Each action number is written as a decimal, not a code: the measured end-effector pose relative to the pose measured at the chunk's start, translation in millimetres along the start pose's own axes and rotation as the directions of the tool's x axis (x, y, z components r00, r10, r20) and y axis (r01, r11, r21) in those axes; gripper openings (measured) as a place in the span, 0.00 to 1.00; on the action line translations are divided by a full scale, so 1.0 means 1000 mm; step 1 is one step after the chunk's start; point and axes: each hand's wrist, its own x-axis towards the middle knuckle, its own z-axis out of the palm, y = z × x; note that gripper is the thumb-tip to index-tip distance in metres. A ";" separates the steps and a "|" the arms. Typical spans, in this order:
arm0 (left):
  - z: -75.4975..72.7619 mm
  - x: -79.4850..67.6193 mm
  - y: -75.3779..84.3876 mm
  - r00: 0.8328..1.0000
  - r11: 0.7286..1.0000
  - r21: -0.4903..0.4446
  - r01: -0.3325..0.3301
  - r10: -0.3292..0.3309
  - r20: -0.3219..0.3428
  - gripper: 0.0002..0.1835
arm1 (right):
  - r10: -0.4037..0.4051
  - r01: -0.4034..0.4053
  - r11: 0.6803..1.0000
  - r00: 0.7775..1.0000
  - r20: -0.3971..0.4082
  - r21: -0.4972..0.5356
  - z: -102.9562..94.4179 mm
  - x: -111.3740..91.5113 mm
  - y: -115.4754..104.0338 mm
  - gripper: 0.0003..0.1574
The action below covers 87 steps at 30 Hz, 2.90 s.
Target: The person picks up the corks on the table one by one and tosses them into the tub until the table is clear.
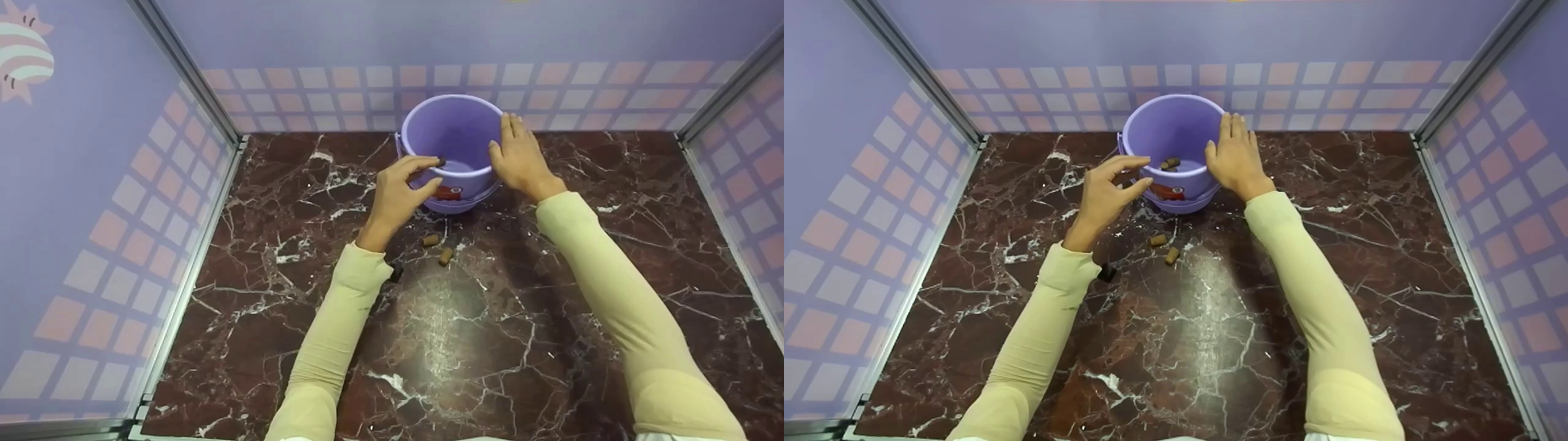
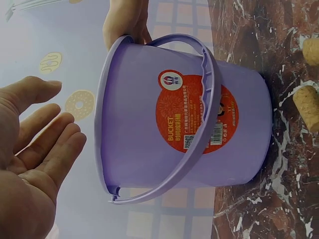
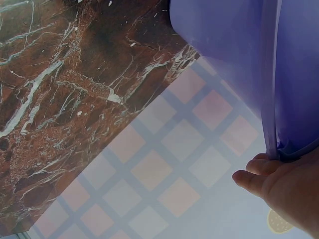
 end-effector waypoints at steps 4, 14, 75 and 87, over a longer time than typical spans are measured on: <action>0.000 -0.006 -0.002 0.999 0.999 0.010 0.034 -0.034 0.017 0.17 | -0.001 0.001 1.000 1.000 0.000 -0.001 0.000 0.000 0.000 0.46; 0.001 -0.016 -0.008 0.998 0.998 0.042 0.050 -0.051 0.033 0.15 | -0.017 0.017 1.000 1.000 -0.021 -0.006 0.000 0.000 -0.001 0.46; 0.020 -0.056 -0.051 0.961 0.981 0.124 0.152 -0.176 0.213 0.16 | -0.003 0.003 1.000 1.000 -0.017 -0.003 0.003 0.002 0.002 0.46; 0.021 -0.060 -0.055 0.938 0.978 0.140 0.155 -0.190 0.289 0.16 | -0.005 0.004 1.000 1.000 -0.025 -0.004 0.003 0.001 0.002 0.46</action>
